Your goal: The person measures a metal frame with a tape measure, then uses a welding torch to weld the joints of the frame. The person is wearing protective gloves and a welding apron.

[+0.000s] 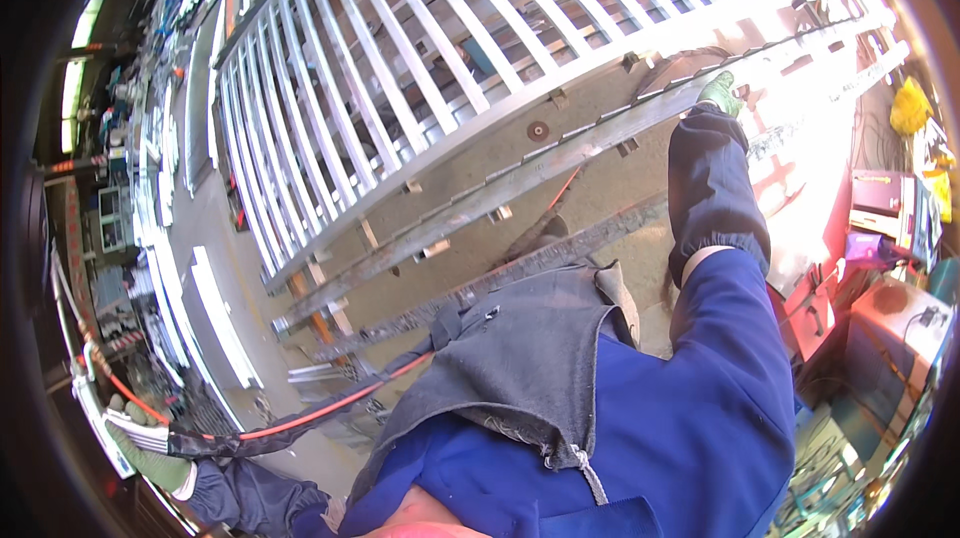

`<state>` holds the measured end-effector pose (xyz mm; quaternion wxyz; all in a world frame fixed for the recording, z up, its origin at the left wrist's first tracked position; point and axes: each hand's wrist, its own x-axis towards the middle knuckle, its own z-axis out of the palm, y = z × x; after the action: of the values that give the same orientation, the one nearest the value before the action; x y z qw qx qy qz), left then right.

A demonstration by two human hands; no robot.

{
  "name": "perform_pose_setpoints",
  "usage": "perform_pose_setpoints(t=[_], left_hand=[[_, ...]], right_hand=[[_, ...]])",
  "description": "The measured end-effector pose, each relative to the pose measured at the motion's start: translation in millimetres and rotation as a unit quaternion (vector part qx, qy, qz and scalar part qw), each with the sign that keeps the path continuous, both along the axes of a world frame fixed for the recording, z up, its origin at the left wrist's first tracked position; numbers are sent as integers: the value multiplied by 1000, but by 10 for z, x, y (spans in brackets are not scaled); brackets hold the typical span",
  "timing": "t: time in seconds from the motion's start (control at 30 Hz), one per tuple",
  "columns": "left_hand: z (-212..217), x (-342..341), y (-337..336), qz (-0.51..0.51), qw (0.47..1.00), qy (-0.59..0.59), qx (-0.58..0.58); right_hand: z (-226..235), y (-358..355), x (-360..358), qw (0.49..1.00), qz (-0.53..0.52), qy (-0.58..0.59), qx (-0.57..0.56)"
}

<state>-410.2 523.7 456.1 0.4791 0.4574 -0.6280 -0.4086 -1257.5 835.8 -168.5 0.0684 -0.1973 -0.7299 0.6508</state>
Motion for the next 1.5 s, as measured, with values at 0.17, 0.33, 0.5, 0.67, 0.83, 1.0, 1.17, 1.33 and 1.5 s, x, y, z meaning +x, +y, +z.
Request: perform_pose_setpoints(t=[0.17, 0.33, 0.5, 0.67, 0.83, 1.0, 1.17, 1.33, 1.5], left_hand=[[-713, -1879, -930, -210, 969, 50, 120], [-1701, -3717, -1081, -244, 945, -115, 187], [-2633, -5357, -1122, -414, 804, -295, 308], [-3516, -6084, -1129, -477, 721, -339, 371], [-4044, -6242, -1215, -520, 676, -350, 388], [-4237, -6239, -1387, -514, 662, -354, 415], [-4355, -6208, -1474, -531, 647, -344, 426], [-4364, -6223, -1480, -537, 647, -345, 418], [-4350, -6236, -1466, -526, 652, -342, 425]], right_hand=[[-243, 132, -327, 971, -66, -91, 213], [-315, 43, -299, 962, -32, -147, 229], [-457, 200, -219, 970, -66, -63, 225], [-364, 257, -142, 956, -80, -72, 272], [-260, 168, -117, 975, -76, -72, 196], [-214, 60, -132, 979, -73, -86, 172], [-309, 199, -133, 976, -69, -67, 196], [-242, 127, -106, 968, -80, -72, 227], [-105, -16, -77, 967, -94, -80, 224]])
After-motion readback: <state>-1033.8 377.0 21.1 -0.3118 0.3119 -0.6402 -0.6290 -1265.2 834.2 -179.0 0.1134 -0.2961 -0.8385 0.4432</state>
